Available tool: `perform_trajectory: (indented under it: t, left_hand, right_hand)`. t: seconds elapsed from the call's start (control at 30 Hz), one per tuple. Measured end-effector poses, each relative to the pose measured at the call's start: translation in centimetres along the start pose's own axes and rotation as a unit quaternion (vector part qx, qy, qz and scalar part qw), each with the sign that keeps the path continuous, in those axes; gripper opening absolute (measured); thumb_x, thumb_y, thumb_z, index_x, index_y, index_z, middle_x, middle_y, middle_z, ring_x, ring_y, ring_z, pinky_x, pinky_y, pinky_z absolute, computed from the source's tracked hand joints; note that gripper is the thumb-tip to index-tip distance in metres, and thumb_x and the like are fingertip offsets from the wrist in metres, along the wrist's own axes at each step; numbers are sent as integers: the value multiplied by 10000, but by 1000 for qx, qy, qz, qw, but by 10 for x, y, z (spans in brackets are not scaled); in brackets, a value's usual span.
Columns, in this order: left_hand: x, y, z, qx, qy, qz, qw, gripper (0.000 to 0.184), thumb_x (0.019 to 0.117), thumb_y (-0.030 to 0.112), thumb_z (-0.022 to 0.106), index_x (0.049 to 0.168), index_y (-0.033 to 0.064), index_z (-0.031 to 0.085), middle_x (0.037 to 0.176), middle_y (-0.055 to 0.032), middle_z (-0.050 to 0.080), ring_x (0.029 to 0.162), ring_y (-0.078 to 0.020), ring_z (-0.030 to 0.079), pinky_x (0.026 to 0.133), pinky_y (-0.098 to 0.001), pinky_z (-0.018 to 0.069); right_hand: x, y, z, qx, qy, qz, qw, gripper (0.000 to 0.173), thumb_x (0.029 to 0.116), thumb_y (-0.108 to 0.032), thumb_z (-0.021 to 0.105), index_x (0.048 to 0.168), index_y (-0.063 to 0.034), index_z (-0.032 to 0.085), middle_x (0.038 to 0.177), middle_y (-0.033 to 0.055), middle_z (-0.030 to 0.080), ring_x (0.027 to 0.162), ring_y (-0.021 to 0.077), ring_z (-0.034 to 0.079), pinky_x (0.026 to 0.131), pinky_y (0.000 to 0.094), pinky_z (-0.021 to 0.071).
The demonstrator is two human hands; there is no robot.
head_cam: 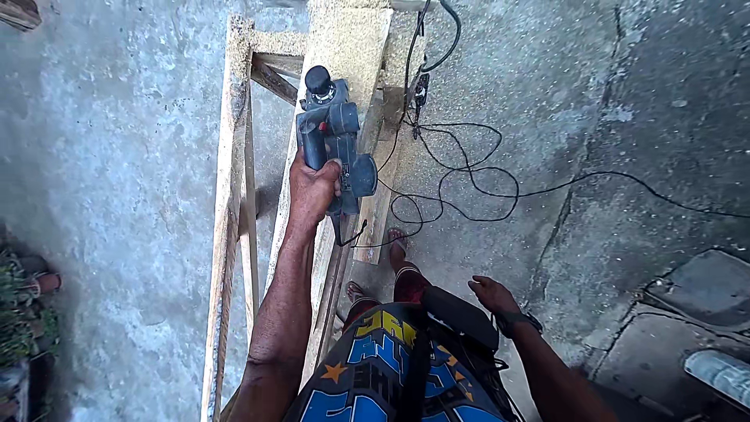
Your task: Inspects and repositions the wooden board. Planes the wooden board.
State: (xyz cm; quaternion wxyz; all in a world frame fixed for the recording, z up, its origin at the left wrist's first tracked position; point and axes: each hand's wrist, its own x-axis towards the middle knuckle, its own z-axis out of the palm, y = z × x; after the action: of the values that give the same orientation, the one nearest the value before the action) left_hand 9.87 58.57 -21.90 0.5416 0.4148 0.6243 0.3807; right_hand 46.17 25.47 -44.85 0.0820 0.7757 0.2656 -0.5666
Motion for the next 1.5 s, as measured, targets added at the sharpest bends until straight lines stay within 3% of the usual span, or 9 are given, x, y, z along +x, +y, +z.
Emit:
perform_trajectory:
  t: [0.2, 0.33, 0.57, 0.67, 0.77, 0.87, 1.07, 1.3, 1.5]
  left_hand:
    - [50, 23, 21, -10, -2, 11, 1000, 270, 953, 28, 623, 1197, 9, 509, 637, -45, 561, 446, -141, 560, 437, -292, 546]
    - [61, 42, 20, -24, -5, 24, 999, 264, 961, 23, 612, 1204, 18, 509, 668, -40, 558, 458, -134, 554, 441, -290, 549]
    - [-23, 49, -54, -34, 3, 58, 998, 327, 944, 54, 624, 1258, 34, 536, 664, -26, 556, 481, -130, 550, 474, -290, 546]
    - [-77, 32, -98, -31, 25, 53, 998, 326, 949, 79, 622, 1267, 66, 551, 651, -13, 553, 483, -124, 546, 492, -292, 547]
    - [-127, 3, -141, -61, 54, 41, 996, 339, 932, 62, 626, 1261, 82, 548, 630, -16, 552, 480, -124, 555, 494, -291, 552]
    - [-179, -32, -177, -90, 87, 19, 992, 346, 901, 41, 627, 1239, 50, 551, 598, -21, 550, 472, -134, 564, 505, -302, 562]
    - [-260, -91, -204, -102, 101, -32, 989, 323, 877, 48, 623, 1190, 13, 550, 579, -18, 546, 459, -141, 562, 497, -309, 555]
    - [-290, -123, -209, -85, 89, -62, 990, 321, 879, 53, 634, 1182, -6, 548, 630, -28, 592, 466, -141, 581, 468, -288, 547]
    - [-272, -128, -203, -85, 75, -54, 992, 308, 877, 45, 633, 1171, 1, 552, 624, -31, 583, 463, -145, 577, 471, -289, 546]
  right_hand:
    - [5, 8, -11, -11, 21, -19, 1000, 495, 1102, -390, 435, 1344, -8, 637, 1239, 286, 673, 1176, 449, 639, 1040, 635, 448]
    - [12, -20, -32, -8, 72, -73, 995, 505, 1106, -386, 405, 1315, 2, 650, 1226, 294, 674, 1169, 461, 641, 1030, 653, 452]
    - [-18, -183, -32, 66, 94, -247, 962, 461, 1085, -303, 444, 1434, -24, 557, 1320, 243, 641, 1172, 364, 655, 1033, 551, 500]
    - [-35, -216, -7, 53, 73, -284, 955, 445, 1079, -317, 472, 1423, -58, 585, 1344, 201, 643, 1218, 318, 638, 1065, 512, 486]
    - [-44, -205, 20, 15, 53, -291, 955, 450, 1072, -315, 489, 1427, -54, 581, 1349, 196, 642, 1230, 314, 632, 1075, 510, 481]
    - [-56, -164, 53, -25, 38, -245, 968, 437, 1076, -294, 492, 1415, -35, 583, 1314, 220, 652, 1180, 348, 651, 1048, 541, 488]
    - [-67, -92, 106, -180, -6, -155, 971, 460, 1068, -309, 517, 1409, -8, 587, 1323, 249, 650, 1269, 405, 604, 1109, 596, 427]
    - [-71, -62, 133, -188, -10, -94, 978, 465, 1064, -310, 527, 1402, 3, 589, 1325, 261, 646, 1284, 418, 589, 1108, 601, 418]
    - [-69, -76, 131, -202, -16, -95, 975, 460, 1074, -323, 504, 1408, -20, 591, 1328, 238, 653, 1289, 403, 591, 1115, 587, 417]
